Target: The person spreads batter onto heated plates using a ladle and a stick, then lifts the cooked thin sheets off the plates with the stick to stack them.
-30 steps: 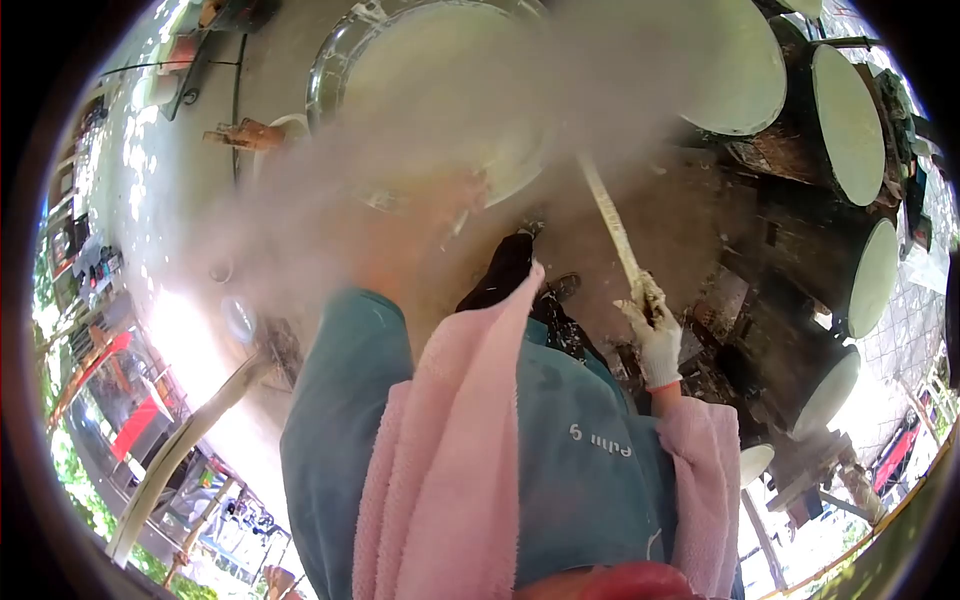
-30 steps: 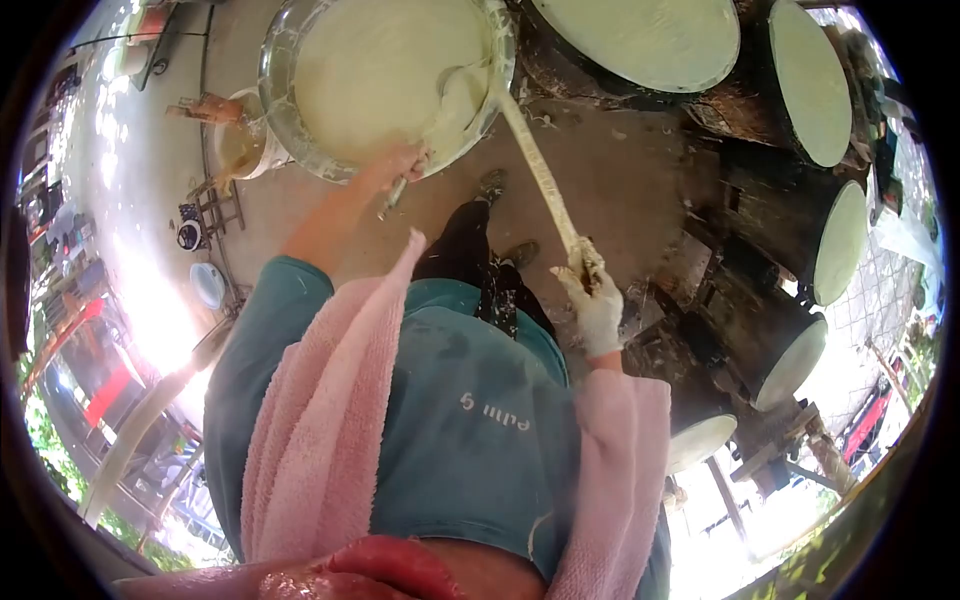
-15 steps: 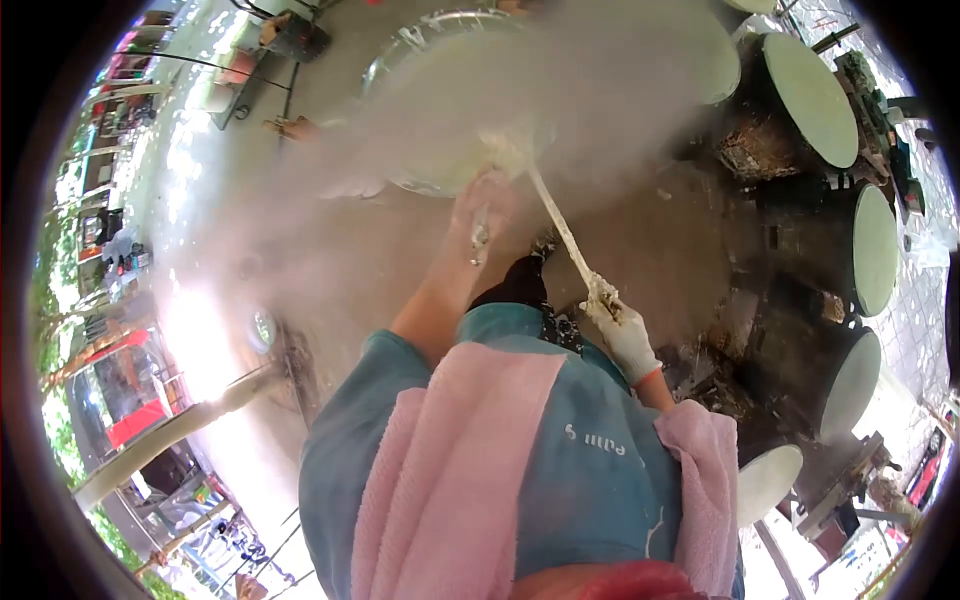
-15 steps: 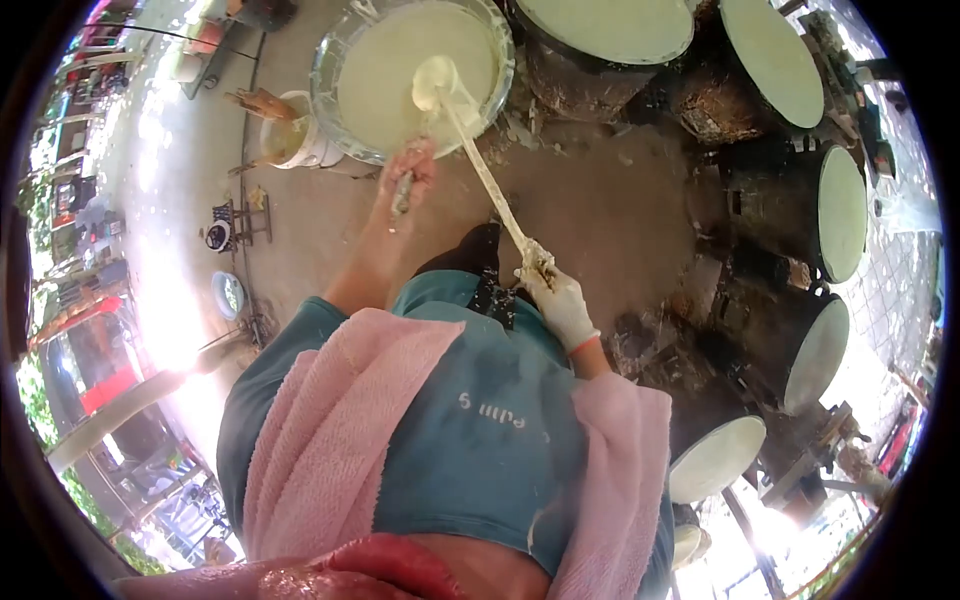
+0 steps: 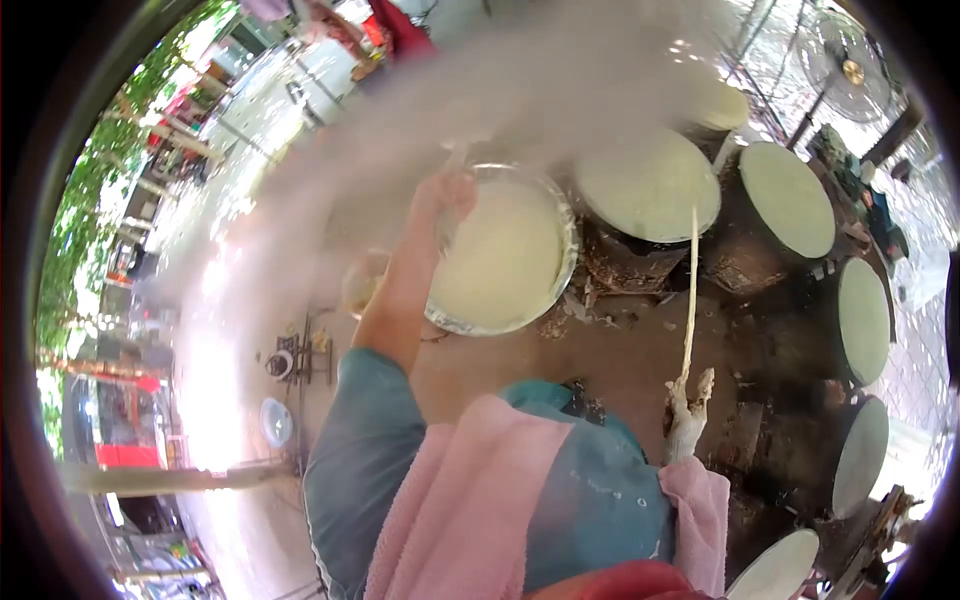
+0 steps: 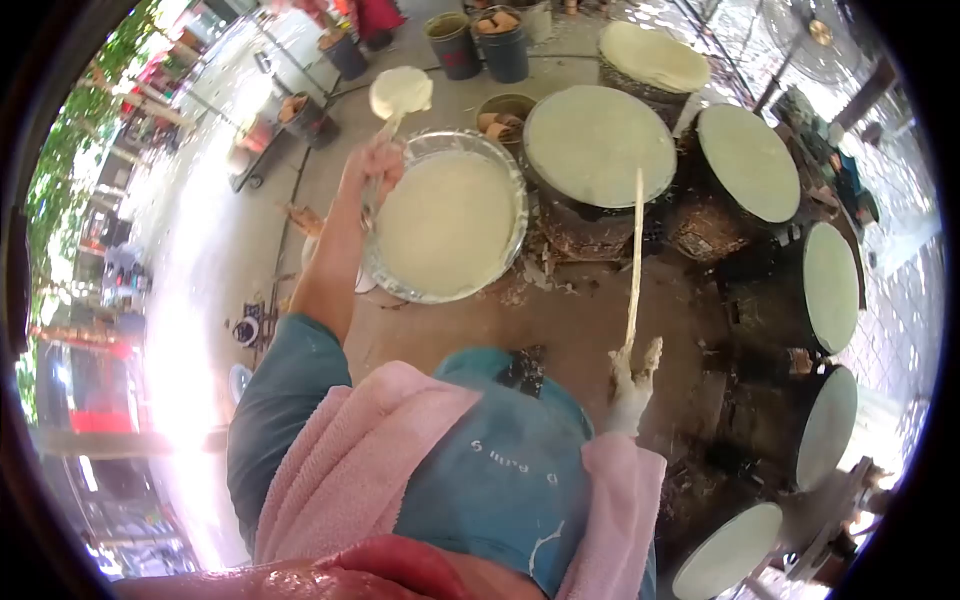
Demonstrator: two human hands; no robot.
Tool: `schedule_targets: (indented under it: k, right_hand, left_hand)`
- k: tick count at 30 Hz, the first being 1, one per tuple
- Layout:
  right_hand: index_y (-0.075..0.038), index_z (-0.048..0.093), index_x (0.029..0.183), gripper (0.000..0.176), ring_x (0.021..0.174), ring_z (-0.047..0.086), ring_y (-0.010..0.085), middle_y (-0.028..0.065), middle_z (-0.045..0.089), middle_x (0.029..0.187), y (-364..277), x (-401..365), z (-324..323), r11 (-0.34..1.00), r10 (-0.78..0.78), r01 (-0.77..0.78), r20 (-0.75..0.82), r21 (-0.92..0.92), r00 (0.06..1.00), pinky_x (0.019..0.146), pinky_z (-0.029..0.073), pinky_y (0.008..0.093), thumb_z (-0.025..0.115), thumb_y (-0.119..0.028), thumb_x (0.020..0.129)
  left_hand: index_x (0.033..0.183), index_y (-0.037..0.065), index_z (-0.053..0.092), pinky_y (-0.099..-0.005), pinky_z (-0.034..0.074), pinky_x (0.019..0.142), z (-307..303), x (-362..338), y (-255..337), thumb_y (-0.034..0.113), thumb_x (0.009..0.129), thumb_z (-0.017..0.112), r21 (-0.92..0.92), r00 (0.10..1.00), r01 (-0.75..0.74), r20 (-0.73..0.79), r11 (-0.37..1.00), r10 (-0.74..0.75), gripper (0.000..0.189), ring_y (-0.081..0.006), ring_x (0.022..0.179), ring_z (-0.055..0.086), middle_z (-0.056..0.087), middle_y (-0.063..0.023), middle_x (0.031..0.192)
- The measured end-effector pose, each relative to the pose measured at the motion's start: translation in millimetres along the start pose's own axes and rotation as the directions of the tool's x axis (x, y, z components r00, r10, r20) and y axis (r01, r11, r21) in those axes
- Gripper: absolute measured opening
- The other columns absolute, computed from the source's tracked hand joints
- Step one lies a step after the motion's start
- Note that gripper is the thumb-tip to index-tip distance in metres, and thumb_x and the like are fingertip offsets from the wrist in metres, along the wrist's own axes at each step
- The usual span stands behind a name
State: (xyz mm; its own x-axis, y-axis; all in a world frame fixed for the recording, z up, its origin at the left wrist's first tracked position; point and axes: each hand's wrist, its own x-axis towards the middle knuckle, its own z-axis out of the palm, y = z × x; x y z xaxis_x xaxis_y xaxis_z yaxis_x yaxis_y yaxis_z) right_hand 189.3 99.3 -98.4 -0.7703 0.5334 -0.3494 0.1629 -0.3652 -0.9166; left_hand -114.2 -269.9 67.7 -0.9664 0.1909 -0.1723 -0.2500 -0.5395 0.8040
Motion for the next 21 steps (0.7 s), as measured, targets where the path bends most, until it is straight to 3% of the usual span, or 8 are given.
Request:
schedule_targets:
  k: [6, 8, 9, 12, 13, 14, 17, 21]
  right_hand:
    - [-0.006, 0.048, 0.132, 0.054, 0.059, 0.037, -0.0006, -0.0071, 0.057, 0.092, 30.8, 12.9, -64.4, 0.981, -0.040, 0.119, -0.434, 0.156, 0.900, 0.049, 0.028, 0.0158, 0.066, -0.001, 0.081]
    - [0.006, 0.039, 0.134, 0.053, 0.106, 0.050, 0.0116, 0.0082, 0.048, 0.125, 11.6, -4.4, -84.5, 0.991, -0.122, 0.103, -0.272, -0.082, 0.955, 0.085, 0.045, 0.0235, 0.060, 0.000, 0.085]
    - [0.006, 0.043, 0.130, 0.049, 0.102, 0.051, 0.0107, 0.0056, 0.050, 0.121, -13.5, -14.5, -71.9, 0.988, -0.052, 0.103, -0.383, 0.115, 0.922, 0.083, 0.044, 0.0224, 0.062, -0.003, 0.085]
    - [0.005, 0.045, 0.129, 0.051, 0.100, 0.052, 0.0095, 0.0026, 0.053, 0.116, -26.2, -24.6, -109.2, 0.965, 0.102, 0.032, -0.486, 0.259, 0.868, 0.084, 0.043, 0.0203, 0.065, -0.001, 0.082]
    - [0.004, 0.048, 0.128, 0.050, 0.103, 0.053, 0.0114, 0.0042, 0.055, 0.118, 9.1, -18.1, -138.4, 0.946, -0.147, 0.274, -0.526, 0.172, 0.838, 0.089, 0.041, 0.0217, 0.066, -0.001, 0.081]
    - [0.005, 0.049, 0.127, 0.049, 0.104, 0.053, 0.0119, 0.0049, 0.055, 0.119, 8.6, -26.5, -156.2, 0.944, -0.103, 0.265, -0.589, 0.196, 0.801, 0.091, 0.040, 0.0223, 0.066, -0.001, 0.081]
    - [0.005, 0.050, 0.127, 0.048, 0.108, 0.052, 0.0116, 0.0058, 0.057, 0.120, 8.1, -48.4, -208.0, 0.962, -0.038, 0.233, -0.774, 0.143, 0.632, 0.095, 0.038, 0.0229, 0.065, 0.000, 0.082]
    - [0.005, 0.047, 0.129, 0.047, 0.108, 0.053, 0.0129, 0.0075, 0.053, 0.126, 17.7, -72.3, -290.5, 0.929, -0.046, 0.353, -0.914, 0.109, 0.404, 0.093, 0.041, 0.0235, 0.062, -0.001, 0.085]
  left_hand:
    - [0.088, 0.003, 0.051, -0.0215, 0.024, 0.034, 84.3, -10.4, -41.3, 0.034, 0.096, 0.048, 0.545, 0.989, -0.053, 0.142, 0.837, -0.030, 0.032, -0.0082, 0.037, 0.036, 0.040, 0.0011, 0.055]
    - [0.089, 0.003, 0.051, -0.0214, 0.021, 0.032, 126.1, -3.6, -62.0, 0.033, 0.097, 0.046, 0.513, 0.920, 0.180, 0.215, 0.839, -0.329, 0.031, -0.0065, 0.033, 0.030, 0.038, 0.0020, 0.053]
    - [0.089, 0.003, 0.051, -0.0214, 0.021, 0.032, 137.7, 5.7, -81.6, 0.033, 0.097, 0.046, 0.543, 0.871, 0.207, 0.277, 0.814, -0.406, 0.031, -0.0065, 0.033, 0.030, 0.038, 0.0020, 0.053]
    - [0.092, 0.001, 0.053, -0.0208, 0.021, 0.032, 182.3, 34.5, -162.0, 0.029, 0.098, 0.043, 0.468, 0.528, 0.619, 0.347, 0.631, -0.775, 0.030, -0.0042, 0.031, 0.027, 0.036, 0.0036, 0.053]
    - [0.093, 0.001, 0.053, -0.0208, 0.021, 0.032, 204.3, 35.6, -189.1, 0.027, 0.098, 0.041, 0.482, 0.423, 0.689, 0.340, 0.542, -0.840, 0.029, -0.0039, 0.030, 0.026, 0.035, 0.0042, 0.053]
    - [0.095, 0.000, 0.053, -0.0207, 0.021, 0.032, 231.3, 32.3, -218.3, 0.025, 0.099, 0.041, 0.526, 0.343, 0.715, 0.310, 0.460, -0.887, 0.029, -0.0039, 0.029, 0.025, 0.035, 0.0048, 0.053]
    - [0.095, -0.001, 0.053, -0.0213, 0.024, 0.036, 318.9, 9.5, -294.9, 0.025, 0.099, 0.041, 0.685, 0.063, 0.655, 0.372, 0.320, -0.926, 0.029, -0.0030, 0.030, 0.025, 0.035, 0.0058, 0.054]
    - [0.094, 0.001, 0.054, -0.0224, 0.023, 0.037, 463.8, -42.9, -384.1, 0.027, 0.097, 0.044, 0.855, -0.092, 0.420, 0.373, 0.303, -0.923, 0.028, -0.0026, 0.031, 0.025, 0.034, 0.0065, 0.053]
